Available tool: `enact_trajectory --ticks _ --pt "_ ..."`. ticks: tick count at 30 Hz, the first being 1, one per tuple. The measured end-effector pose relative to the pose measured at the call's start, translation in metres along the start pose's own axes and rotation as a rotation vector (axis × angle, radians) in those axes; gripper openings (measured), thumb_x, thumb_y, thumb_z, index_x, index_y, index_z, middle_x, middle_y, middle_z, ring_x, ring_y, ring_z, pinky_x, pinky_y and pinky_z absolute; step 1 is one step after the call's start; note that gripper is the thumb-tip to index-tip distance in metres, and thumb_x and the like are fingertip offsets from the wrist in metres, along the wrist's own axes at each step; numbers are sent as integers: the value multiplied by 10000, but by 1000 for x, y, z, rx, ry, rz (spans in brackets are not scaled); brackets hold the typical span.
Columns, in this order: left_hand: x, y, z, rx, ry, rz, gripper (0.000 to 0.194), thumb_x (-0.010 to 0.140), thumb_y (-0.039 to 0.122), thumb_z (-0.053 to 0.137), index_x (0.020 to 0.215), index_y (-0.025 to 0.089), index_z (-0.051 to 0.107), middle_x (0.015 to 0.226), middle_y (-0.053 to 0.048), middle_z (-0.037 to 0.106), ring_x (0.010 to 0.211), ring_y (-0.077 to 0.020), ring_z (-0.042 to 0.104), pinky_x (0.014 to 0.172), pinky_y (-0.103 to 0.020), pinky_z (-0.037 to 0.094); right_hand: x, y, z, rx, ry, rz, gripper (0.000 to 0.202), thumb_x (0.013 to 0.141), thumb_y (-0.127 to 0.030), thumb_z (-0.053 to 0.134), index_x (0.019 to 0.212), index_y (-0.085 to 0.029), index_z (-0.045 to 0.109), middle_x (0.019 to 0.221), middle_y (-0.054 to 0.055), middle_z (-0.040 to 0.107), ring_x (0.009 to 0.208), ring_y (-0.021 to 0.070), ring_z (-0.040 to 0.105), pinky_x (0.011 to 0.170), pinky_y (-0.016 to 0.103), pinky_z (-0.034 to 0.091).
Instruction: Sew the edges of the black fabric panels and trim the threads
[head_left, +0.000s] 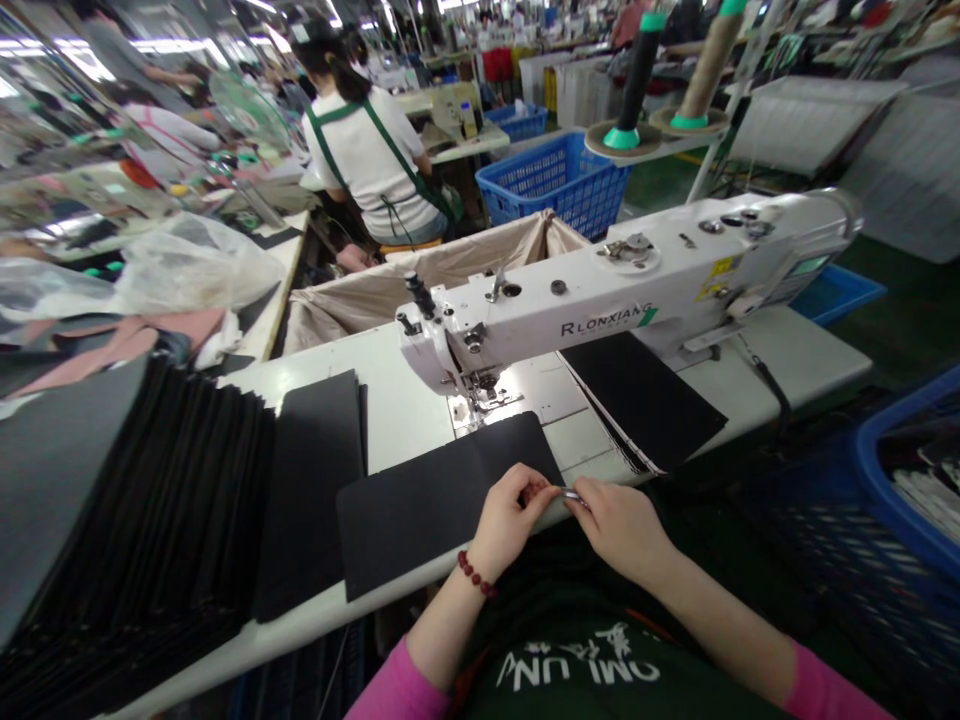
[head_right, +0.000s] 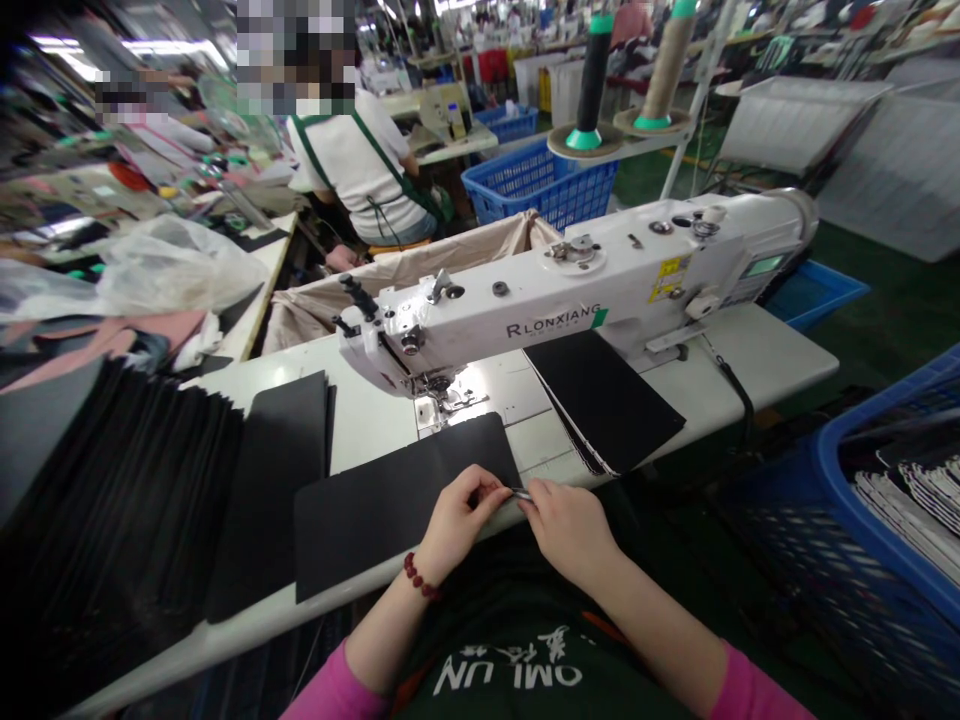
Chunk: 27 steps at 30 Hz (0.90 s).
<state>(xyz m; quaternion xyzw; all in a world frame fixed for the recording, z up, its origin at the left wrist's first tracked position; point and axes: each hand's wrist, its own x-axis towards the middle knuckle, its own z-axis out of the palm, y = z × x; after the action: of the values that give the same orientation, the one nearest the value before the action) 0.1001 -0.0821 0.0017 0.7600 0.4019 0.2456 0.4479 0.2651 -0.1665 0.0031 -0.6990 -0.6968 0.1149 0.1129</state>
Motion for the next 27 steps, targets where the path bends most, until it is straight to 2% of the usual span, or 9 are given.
enact_trajectory --ticks 5,8,10,13,16,19,21,23,27 --pt "-8 3 -13 -14 -27 27 249 930 361 535 768 183 598 746 -11 579 665 -135 526 619 -252 422 2 9 -5 21 13 18 241 992 -340 375 839 -220 516 740 24 643 655 183 609 549 294 323" --pt "-28 1 -41 14 -221 197 356 970 385 446 720 186 601 713 -24 585 688 -146 554 660 -266 436 2 19 -10 103 49 50 238 979 -413 406 898 -224 525 810 21 648 688 182 623 572 287 381" --pt "-45 -2 -65 118 -269 276 330 934 457 503 784 191 628 763 -40 609 749 -172 578 712 -293 458 3 24 -12 147 84 51 252 946 -463 469 984 -226 546 934 36 659 761 190 642 612 286 435" --pt "-72 -13 -102 379 -160 211 376 837 509 635 1082 224 623 1097 -91 626 1036 -246 580 904 -379 463 6 24 -9 149 153 5 340 921 -438 522 1193 -235 542 1206 77 615 953 225 642 710 303 494" --pt "-97 -29 -129 615 -39 90 634 837 481 648 1392 281 417 1453 -105 421 1357 -304 362 1089 -495 336 11 17 -3 140 146 -78 440 934 -383 507 1357 -273 463 1400 69 503 1026 236 631 773 323 516" --pt "-118 -47 -142 805 -27 39 769 839 424 663 1485 296 267 1546 -100 290 1434 -332 207 1130 -597 204 15 11 3 131 49 -183 495 926 -398 521 1401 -302 426 1453 48 452 952 236 664 771 349 528" --pt "-129 -56 -147 867 -83 54 669 886 337 614 1475 309 297 1529 -84 337 1420 -308 262 1132 -611 183 15 11 5 126 -11 -231 495 917 -407 534 1394 -306 445 1442 51 466 895 238 680 753 366 533" --pt "-138 -61 -150 850 -121 93 514 937 270 531 1429 312 388 1466 -63 445 1369 -256 382 1136 -580 226 15 14 3 184 -46 -245 441 913 -401 541 1343 -314 509 1402 44 514 909 243 678 768 374 531" --pt "-144 -58 -156 747 -57 170 352 968 247 464 1308 285 547 1320 -46 600 1245 -208 539 1109 -502 349 26 14 -14 583 -24 -144 235 904 -405 562 1053 -269 683 1136 39 675 1011 236 628 849 357 500"
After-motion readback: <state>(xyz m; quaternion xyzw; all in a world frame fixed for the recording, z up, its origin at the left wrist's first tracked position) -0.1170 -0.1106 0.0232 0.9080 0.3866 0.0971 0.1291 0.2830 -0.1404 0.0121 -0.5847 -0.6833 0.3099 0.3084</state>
